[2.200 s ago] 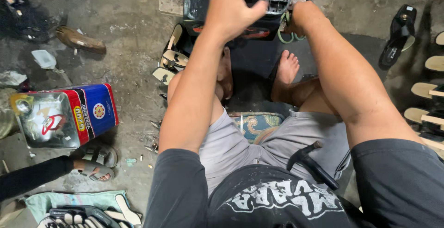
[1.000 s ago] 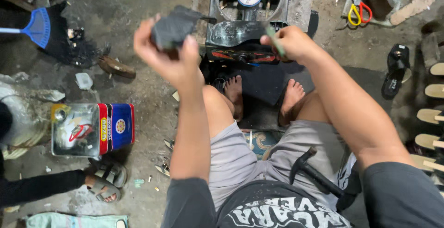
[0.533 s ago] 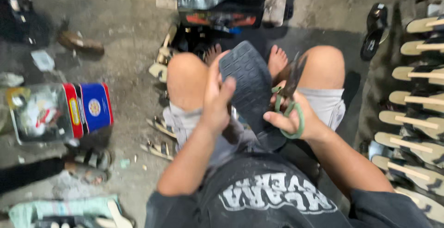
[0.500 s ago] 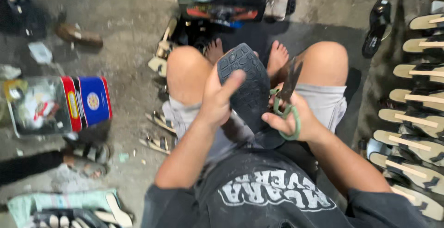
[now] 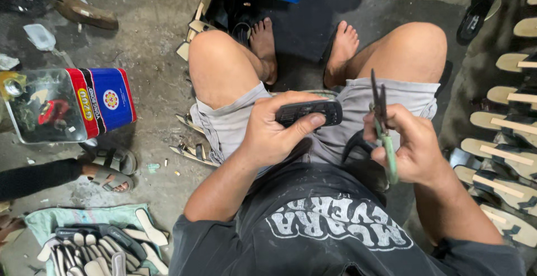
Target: The person assembles black sandals by cutting a rubber strap with scissors, attaching it to the sole, and securing it with a hammer and nails. The person repeats this process for multiple sandals, handling the straps, soles, and tools throughout.
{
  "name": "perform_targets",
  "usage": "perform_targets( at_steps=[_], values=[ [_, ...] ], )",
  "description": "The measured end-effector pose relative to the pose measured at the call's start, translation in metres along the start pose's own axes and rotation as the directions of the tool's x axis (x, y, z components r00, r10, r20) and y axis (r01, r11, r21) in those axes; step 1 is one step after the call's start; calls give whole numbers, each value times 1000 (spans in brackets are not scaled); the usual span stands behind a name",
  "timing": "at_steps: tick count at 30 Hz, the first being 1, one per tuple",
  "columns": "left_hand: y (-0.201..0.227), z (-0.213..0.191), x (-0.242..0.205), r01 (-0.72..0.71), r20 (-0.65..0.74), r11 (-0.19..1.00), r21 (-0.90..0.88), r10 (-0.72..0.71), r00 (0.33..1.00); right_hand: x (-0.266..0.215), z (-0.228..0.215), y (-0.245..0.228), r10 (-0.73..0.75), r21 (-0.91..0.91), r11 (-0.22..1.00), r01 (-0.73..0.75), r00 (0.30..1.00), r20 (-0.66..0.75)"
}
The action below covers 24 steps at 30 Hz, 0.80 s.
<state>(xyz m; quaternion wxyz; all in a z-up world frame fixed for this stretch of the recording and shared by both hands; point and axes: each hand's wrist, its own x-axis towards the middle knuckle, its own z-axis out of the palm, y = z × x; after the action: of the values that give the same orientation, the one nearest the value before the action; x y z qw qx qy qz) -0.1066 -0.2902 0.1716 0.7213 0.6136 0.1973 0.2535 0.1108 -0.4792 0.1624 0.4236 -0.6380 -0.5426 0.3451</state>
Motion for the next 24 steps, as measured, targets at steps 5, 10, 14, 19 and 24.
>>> perform_targets(
  at_steps=[5,10,14,19,24],
  values=[
    [6,-6,-3,-25,79,999,25,23,997,11,-3,-11,-185,-278,947,164,981,-51],
    [12,-10,-4,25,158,999,41,-31,987,15,-10,-17,-195,-286,938,196,980,31],
    [16,-14,2,-74,224,992,106,49,973,14,-19,-23,-178,-318,927,197,980,87],
    [23,-21,10,-137,326,983,125,90,941,9,-30,-26,-175,-306,926,219,971,164],
    [32,-25,21,-194,421,963,188,100,902,-4,-51,-23,-140,-347,911,224,958,252]
  ],
)
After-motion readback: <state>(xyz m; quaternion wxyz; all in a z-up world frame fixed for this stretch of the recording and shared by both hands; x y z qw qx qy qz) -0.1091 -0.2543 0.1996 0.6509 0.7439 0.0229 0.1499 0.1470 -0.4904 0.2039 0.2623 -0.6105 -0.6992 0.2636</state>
